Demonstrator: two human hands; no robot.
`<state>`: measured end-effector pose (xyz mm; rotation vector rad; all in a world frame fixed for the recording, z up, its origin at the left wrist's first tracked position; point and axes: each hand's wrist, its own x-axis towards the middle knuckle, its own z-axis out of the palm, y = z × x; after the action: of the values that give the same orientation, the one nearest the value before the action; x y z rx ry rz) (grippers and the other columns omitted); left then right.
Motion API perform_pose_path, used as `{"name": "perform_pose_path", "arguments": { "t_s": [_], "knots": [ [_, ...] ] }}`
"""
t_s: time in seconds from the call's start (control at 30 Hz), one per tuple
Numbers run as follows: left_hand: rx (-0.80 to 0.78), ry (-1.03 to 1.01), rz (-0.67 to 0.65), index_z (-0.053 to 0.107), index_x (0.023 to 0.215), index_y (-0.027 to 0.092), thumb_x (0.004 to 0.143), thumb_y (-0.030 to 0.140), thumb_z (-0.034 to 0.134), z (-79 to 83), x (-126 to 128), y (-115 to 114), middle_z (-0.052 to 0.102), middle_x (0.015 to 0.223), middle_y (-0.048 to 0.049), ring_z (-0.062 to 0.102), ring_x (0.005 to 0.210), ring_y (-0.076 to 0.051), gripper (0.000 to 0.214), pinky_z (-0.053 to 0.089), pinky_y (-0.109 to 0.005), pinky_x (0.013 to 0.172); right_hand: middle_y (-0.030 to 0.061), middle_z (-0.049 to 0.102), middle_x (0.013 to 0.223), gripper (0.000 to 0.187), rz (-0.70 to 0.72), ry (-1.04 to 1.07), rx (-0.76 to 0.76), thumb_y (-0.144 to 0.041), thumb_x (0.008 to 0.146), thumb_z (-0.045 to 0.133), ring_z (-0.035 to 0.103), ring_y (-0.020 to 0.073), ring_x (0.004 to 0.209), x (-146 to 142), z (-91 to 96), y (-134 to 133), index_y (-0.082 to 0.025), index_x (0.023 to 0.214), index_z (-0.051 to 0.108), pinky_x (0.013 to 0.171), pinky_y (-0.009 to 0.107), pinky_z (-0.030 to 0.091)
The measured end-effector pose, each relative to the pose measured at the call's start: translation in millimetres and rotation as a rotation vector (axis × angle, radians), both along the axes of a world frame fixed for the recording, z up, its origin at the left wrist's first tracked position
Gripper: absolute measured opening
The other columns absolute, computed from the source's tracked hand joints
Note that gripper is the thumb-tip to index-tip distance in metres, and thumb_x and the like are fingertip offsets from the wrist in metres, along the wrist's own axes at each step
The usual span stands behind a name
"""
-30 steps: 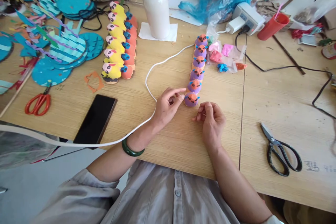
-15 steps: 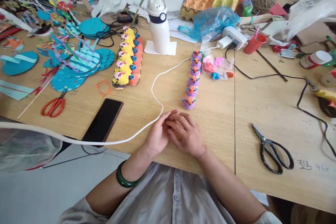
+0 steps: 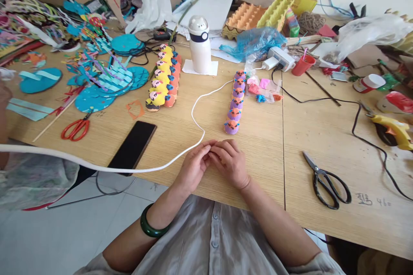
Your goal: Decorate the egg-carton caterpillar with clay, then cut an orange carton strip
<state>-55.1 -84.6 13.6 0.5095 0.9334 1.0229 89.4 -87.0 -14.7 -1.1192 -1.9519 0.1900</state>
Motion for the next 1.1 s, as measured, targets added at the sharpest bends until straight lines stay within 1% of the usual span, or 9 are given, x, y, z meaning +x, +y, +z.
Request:
{"name": "perform_pose_path", "arguments": {
  "t_s": [0.13, 0.23, 0.33, 0.43, 0.63, 0.7, 0.87, 1.0, 1.1],
  "knots": [
    [0.035, 0.066, -0.043, 0.078, 0.089, 0.014, 0.077, 0.041, 0.084, 0.3, -4, -4, 0.069, 0.080, -0.0025, 0.063, 0.072, -0.011, 0.031, 0.054, -0.022, 0.065, 0.0083, 0.070, 0.093, 0.012, -0.059, 0.158, -0.034, -0.023, 0.099, 0.062, 0.063, 0.0208, 0.086, 3, 0.9, 1, -0.021, 0.100, 0.074, 0.075, 0.037, 0.055],
    [0.000, 0.103, -0.107, 0.072, 0.077, 0.012, 0.074, 0.046, 0.085, -1.2, -7, -4, 0.062, 0.070, -0.0001, 0.053, 0.060, -0.008, 0.036, 0.045, -0.020, 0.053, 0.0061, 0.069, 0.088, 0.014, 0.031, 0.266, -0.143, -0.024, 0.100, 0.060, 0.065, 0.0180, 0.082, 4, -1.2, 2, -0.021, 0.098, 0.073, 0.073, 0.033, 0.055],
    [-0.004, 0.156, -0.119, 0.068, 0.074, 0.013, 0.072, 0.048, 0.085, -2.6, -10, -2, 0.059, 0.067, 0.0013, 0.047, 0.054, -0.006, 0.039, 0.037, -0.019, 0.049, 0.0049, 0.069, 0.087, 0.013, 0.116, 0.327, -0.218, -0.026, 0.101, 0.059, 0.066, 0.0152, 0.077, 3, -2.7, 2, -0.021, 0.104, 0.070, 0.068, 0.028, 0.055],
    [0.047, 0.238, -0.095, 0.066, 0.071, 0.014, 0.075, 0.050, 0.082, -3.7, -13, 1, 0.053, 0.061, 0.0032, 0.042, 0.051, -0.005, 0.040, 0.031, -0.019, 0.047, 0.0048, 0.069, 0.087, 0.017, 0.151, 0.293, -0.211, -0.026, 0.100, 0.060, 0.064, 0.0151, 0.075, 3, -2.4, 1, -0.020, 0.114, 0.067, 0.068, 0.028, 0.054],
    [0.216, 0.452, -0.171, 0.066, 0.075, 0.016, 0.087, 0.056, 0.070, -8.3, -17, -1, 0.047, 0.060, 0.0045, 0.040, 0.051, -0.007, 0.043, 0.030, -0.021, 0.047, 0.0028, 0.067, 0.080, 0.011, 0.139, 0.374, -0.242, -0.023, 0.100, 0.060, 0.063, 0.0129, 0.069, 3, 0.1, 1, -0.020, 0.099, 0.070, 0.062, 0.025, 0.051],
    [0.226, 0.460, -0.170, 0.068, 0.078, 0.016, 0.087, 0.057, 0.071, -10.1, -16, -2, 0.044, 0.059, 0.0053, 0.038, 0.050, -0.007, 0.042, 0.029, -0.021, 0.047, 0.0029, 0.067, 0.081, 0.012, 0.145, 0.401, -0.280, -0.024, 0.100, 0.059, 0.063, 0.0126, 0.069, 4, 1.5, 1, -0.020, 0.097, 0.070, 0.062, 0.025, 0.052],
    [0.231, 0.491, -0.136, 0.065, 0.073, 0.016, 0.088, 0.059, 0.069, -8.3, -13, 0, 0.051, 0.063, 0.0026, 0.040, 0.051, -0.007, 0.046, 0.029, -0.022, 0.047, 0.0028, 0.067, 0.083, 0.012, 0.138, 0.401, -0.332, -0.026, 0.100, 0.060, 0.063, 0.0134, 0.072, 3, 4.8, 0, -0.020, 0.105, 0.069, 0.066, 0.026, 0.054],
    [0.241, 0.531, -0.119, 0.062, 0.067, 0.016, 0.085, 0.062, 0.070, -3.8, -12, 2, 0.051, 0.061, 0.0024, 0.041, 0.051, -0.008, 0.050, 0.031, -0.022, 0.047, 0.0016, 0.067, 0.078, 0.013, 0.121, 0.418, -0.367, -0.031, 0.099, 0.062, 0.064, 0.0133, 0.069, 2, 4.9, 0, -0.021, 0.093, 0.069, 0.063, 0.026, 0.053],
    [0.216, 0.524, -0.111, 0.064, 0.070, 0.016, 0.082, 0.062, 0.073, -5.5, -13, 2, 0.050, 0.061, 0.0033, 0.041, 0.051, -0.008, 0.048, 0.031, -0.022, 0.046, 0.0023, 0.069, 0.080, 0.016, 0.141, 0.433, -0.355, -0.031, 0.100, 0.061, 0.065, 0.0135, 0.071, 3, 3.9, 1, -0.021, 0.092, 0.070, 0.062, 0.026, 0.052]
  ]
}}
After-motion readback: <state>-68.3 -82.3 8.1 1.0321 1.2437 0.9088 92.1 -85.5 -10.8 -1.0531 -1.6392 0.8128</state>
